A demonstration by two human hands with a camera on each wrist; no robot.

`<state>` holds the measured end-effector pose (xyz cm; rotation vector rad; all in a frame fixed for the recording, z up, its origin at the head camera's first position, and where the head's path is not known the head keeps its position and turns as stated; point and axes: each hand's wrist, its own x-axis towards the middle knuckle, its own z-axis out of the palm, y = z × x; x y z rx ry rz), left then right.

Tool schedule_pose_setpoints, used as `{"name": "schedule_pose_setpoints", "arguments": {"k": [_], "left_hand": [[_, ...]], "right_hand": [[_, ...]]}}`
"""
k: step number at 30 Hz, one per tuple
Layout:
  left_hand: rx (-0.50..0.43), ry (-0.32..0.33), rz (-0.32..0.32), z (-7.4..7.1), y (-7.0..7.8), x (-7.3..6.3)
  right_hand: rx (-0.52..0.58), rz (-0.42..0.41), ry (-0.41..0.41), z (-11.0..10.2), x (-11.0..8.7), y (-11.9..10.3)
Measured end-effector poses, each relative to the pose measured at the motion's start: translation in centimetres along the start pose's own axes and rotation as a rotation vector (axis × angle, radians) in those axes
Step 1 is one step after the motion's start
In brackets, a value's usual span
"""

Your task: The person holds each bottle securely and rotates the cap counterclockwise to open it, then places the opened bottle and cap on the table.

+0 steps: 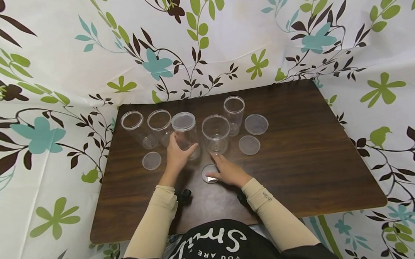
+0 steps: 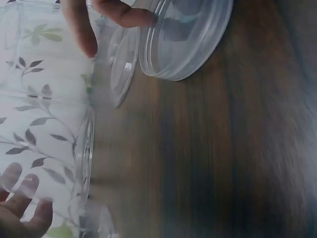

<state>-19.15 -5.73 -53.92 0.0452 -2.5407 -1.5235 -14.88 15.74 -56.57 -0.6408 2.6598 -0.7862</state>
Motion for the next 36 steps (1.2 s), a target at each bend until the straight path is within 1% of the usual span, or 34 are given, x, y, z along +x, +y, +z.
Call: {"name": "schedule_pose_setpoints", "arguments": {"k": [2, 5, 6, 7, 8, 10, 12, 14, 15, 17, 20, 22, 24, 26, 29, 30, 33, 36], "left_hand": [[0.024, 0.005, 0.025, -0.8, -0.1, -0.5], [0.063, 0.005, 0.080, -1.9, -0.2, -1.1], [0.077, 0.000, 0.105, -2.2, -0.2, -1.2], [0.097, -0.004, 0.130, -2.5, -0.2, -1.3], [0.110, -0.014, 0.153, -2.7, -0.2, -1.4], [0.123, -0.030, 0.188, -3.1, -0.2, -1.8], [0.131, -0.033, 0.209, -3.5, -0.2, -2.1], [0.129, -0.036, 0.219, -3.9, -0.2, -2.4], [0.133, -0.039, 0.222, -4.1, -0.3, -2.6], [0.147, -0.052, 0.237, -4.4, -0.3, -2.8], [0.138, -0.095, 0.274, -4.6, -0.3, -3.0], [0.121, -0.126, 0.297, -4.5, -0.3, -3.1], [0.105, -0.155, 0.321, -4.4, -0.4, -3.3], [0.120, -0.175, 0.337, -4.2, -0.5, -3.5], [0.155, -0.187, 0.366, -4.0, -0.5, -3.9], [0.169, -0.185, 0.375, -3.9, -0.5, -4.1], [0.177, -0.171, 0.395, -3.7, -0.2, -4.5], [0.192, -0.159, 0.408, -3.6, 0.0, -4.8]], "right_hand": [[-0.060, -0.024, 0.028, -0.5, -0.1, -0.6], [-0.159, -0.077, 0.127, -1.3, -0.2, -1.9], [-0.164, -0.086, 0.171, -1.6, -0.1, -2.4], [-0.142, -0.094, 0.221, -1.9, 0.0, -2.8], [-0.097, -0.104, 0.273, -2.1, 0.1, -3.2], [0.072, -0.145, 0.392, -2.5, 0.4, -4.0], [0.235, -0.205, 0.499, -2.9, 0.7, -4.7], [0.363, -0.256, 0.564, -3.2, 1.0, -5.3], [0.417, -0.267, 0.578, -3.4, 1.1, -5.7], [0.484, -0.257, 0.559, -3.7, 1.4, -6.5], [0.592, -0.222, 0.473, -3.9, 1.6, -7.6], [0.676, -0.218, 0.422, -4.0, 1.8, -8.2], [0.732, -0.201, 0.405, -4.1, 1.8, -8.7], [0.758, -0.179, 0.422, -4.1, 1.9, -9.0], [0.865, -0.123, 0.453, -4.2, 1.9, -9.4], [0.907, -0.106, 0.457, -4.2, 1.9, -9.5], [1.092, -0.076, 0.458, -4.0, 1.9, -9.7], [1.157, -0.066, 0.479, -3.7, 2.0, -9.8]]}}
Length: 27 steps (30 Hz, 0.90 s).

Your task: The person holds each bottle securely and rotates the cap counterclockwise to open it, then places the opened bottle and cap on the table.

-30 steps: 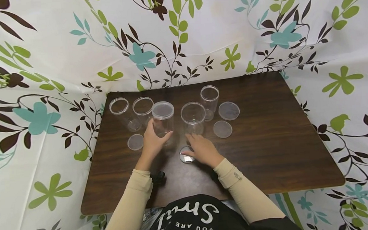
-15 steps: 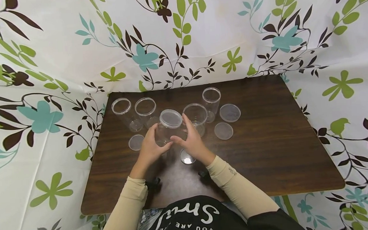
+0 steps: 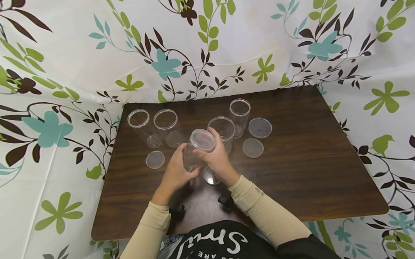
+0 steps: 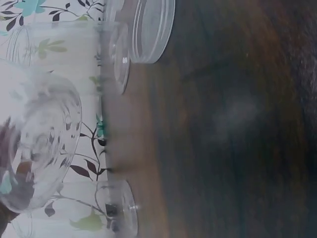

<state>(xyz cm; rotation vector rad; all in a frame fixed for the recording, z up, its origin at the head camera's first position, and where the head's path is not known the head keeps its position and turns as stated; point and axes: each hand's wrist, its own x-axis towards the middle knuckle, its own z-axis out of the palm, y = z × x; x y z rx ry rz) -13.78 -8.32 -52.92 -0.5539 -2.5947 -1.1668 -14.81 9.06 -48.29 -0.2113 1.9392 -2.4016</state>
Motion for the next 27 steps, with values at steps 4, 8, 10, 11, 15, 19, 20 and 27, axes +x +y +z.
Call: {"name": "schedule_pose_setpoints", "arguments": {"k": [4, 8, 10, 11, 15, 19, 20, 27], "left_hand": [[0.029, -0.030, 0.013, 0.0, 0.1, -0.1], [0.039, -0.088, 0.026, -0.3, -0.1, -0.2], [0.039, -0.115, 0.026, -0.5, -0.2, -0.1], [0.037, -0.127, 0.024, -0.6, -0.2, -0.1], [0.031, -0.166, 0.012, -1.0, -0.1, 0.0], [0.029, -0.189, 0.014, -1.3, 0.0, 0.2], [0.030, -0.193, 0.017, -1.4, 0.1, 0.2], [-0.021, -0.222, 0.056, -1.6, 0.2, 0.6]], "right_hand": [[0.050, -0.008, 0.014, 0.0, -0.1, 0.3], [0.092, 0.012, 0.015, 0.0, -0.3, 0.4], [0.114, 0.013, 0.016, 0.1, -0.3, 0.5], [0.127, 0.008, 0.015, 0.1, -0.3, 0.5], [0.174, -0.015, 0.010, 0.2, -0.4, 0.6], [0.204, -0.043, 0.023, 0.2, -0.3, 0.8], [0.209, -0.051, 0.030, 0.2, -0.3, 0.8], [0.268, -0.110, 0.034, -0.1, -0.4, 1.3]]}}
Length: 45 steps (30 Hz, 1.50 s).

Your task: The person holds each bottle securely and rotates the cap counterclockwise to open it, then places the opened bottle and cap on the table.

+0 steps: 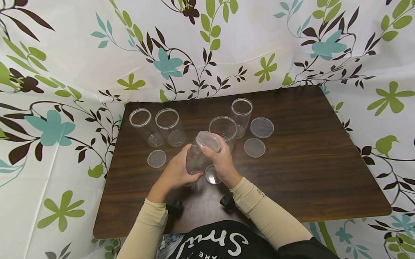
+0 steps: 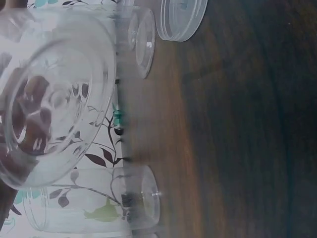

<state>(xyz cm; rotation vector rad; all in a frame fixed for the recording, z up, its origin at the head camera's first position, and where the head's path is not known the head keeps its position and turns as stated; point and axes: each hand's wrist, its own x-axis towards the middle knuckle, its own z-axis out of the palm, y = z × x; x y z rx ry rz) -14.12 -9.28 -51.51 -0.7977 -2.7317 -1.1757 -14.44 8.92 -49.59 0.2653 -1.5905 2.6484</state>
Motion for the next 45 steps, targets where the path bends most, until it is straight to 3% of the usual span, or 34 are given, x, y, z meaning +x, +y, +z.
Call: {"name": "schedule_pose_setpoints", "arguments": {"k": [4, 11, 15, 17, 24, 28, 35, 41, 45], "left_hand": [[-0.145, -0.083, 0.003, -0.1, 0.0, 0.0], [-0.569, -0.272, 0.014, -0.2, 0.0, -0.7], [-0.682, -0.346, 0.035, 0.0, -0.2, -0.9], [-0.706, -0.351, 0.054, 0.3, -0.6, -0.9], [-0.741, -0.326, 0.055, 0.5, -0.9, -0.8], [-0.726, -0.287, 0.035, 0.2, -1.0, -0.9], [-0.604, -0.118, -0.060, -0.3, -1.5, -1.1], [-0.486, 0.052, -0.083, -0.1, -2.2, -1.1], [-0.440, 0.089, -0.110, 0.1, -2.1, -1.0]], "right_hand": [[0.016, -0.032, -0.125, -0.5, 0.2, -0.1], [-0.019, -0.014, -0.535, -2.0, 1.4, -0.8], [-0.022, 0.026, -0.640, -2.7, 1.7, -1.0], [-0.008, 0.035, -0.665, -2.8, 1.7, -1.1], [-0.011, 0.054, -0.684, -3.1, 1.8, -0.7], [-0.015, 0.066, -0.648, -3.2, 1.5, -0.5], [0.000, 0.081, -0.472, -2.5, 0.7, -0.7], [-0.016, 0.059, -0.420, -1.8, 0.1, -0.9], [-0.025, 0.055, -0.404, -1.3, -0.1, -1.0]]}}
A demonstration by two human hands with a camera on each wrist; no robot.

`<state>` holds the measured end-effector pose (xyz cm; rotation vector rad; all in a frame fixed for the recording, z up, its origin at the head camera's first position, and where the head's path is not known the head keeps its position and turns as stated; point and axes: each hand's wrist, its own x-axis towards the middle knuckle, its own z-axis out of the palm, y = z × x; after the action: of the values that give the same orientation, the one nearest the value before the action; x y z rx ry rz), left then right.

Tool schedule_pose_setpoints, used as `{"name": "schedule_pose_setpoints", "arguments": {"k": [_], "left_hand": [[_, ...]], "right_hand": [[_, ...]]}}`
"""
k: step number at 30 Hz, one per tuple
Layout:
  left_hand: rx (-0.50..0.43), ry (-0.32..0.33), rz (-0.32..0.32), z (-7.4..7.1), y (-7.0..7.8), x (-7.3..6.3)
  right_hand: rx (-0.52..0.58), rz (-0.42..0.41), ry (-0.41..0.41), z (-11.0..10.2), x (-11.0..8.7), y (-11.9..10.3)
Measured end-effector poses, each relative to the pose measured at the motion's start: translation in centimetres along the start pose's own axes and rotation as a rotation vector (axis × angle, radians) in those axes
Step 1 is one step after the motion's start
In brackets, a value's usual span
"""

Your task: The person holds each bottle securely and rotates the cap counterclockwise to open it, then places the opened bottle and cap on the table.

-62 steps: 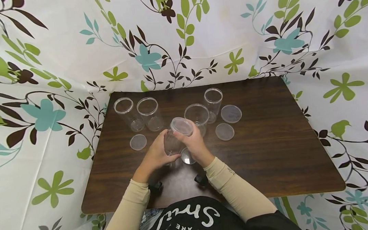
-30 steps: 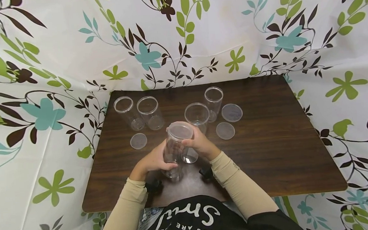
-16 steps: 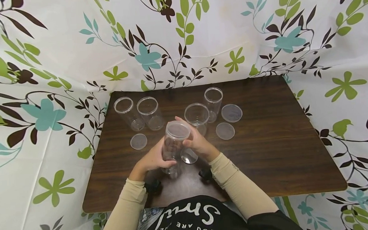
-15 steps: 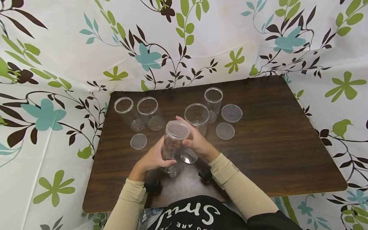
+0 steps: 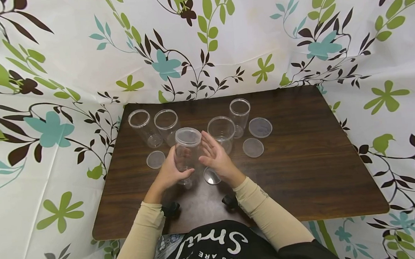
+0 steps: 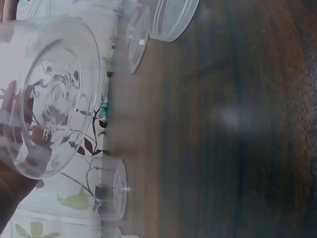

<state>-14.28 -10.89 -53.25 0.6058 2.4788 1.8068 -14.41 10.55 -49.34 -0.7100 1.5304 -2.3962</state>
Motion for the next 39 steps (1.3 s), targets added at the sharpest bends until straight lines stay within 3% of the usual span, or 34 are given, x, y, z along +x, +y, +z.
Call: {"name": "schedule_pose_setpoints", "arguments": {"k": [9, 14, 17, 21, 27, 32, 34, 39], "left_hand": [[0.184, 0.030, -0.030, 0.7, 0.3, 0.0], [0.202, 0.016, -0.016, 1.1, 0.4, -0.2], [0.121, -0.054, 0.009, 1.1, 0.6, -0.3], [-0.049, -0.225, 0.023, 0.8, 0.9, -0.4], [-0.241, -0.474, 0.008, 0.0, 1.6, -0.8], [-0.511, -0.699, 0.008, 0.2, 1.8, -0.9], [-0.572, -0.734, 0.010, 0.3, 1.8, -0.8], [-0.564, -0.702, -0.003, 0.2, 1.6, -0.8]], "right_hand": [[-0.056, 0.018, 0.085, 0.5, 0.1, 0.1], [-0.109, 0.033, 0.129, 0.8, 0.3, -0.2], [-0.118, 0.034, 0.122, 0.8, 0.6, -0.3], [-0.138, 0.021, 0.053, 0.5, 0.9, -0.6], [-0.060, -0.022, -0.215, -0.6, 1.3, -0.9], [0.021, 0.008, -0.384, -1.1, 1.2, -1.0], [0.039, 0.013, -0.412, -1.2, 1.2, -0.9], [0.052, 0.000, -0.438, -1.6, 1.2, -0.5]]}}
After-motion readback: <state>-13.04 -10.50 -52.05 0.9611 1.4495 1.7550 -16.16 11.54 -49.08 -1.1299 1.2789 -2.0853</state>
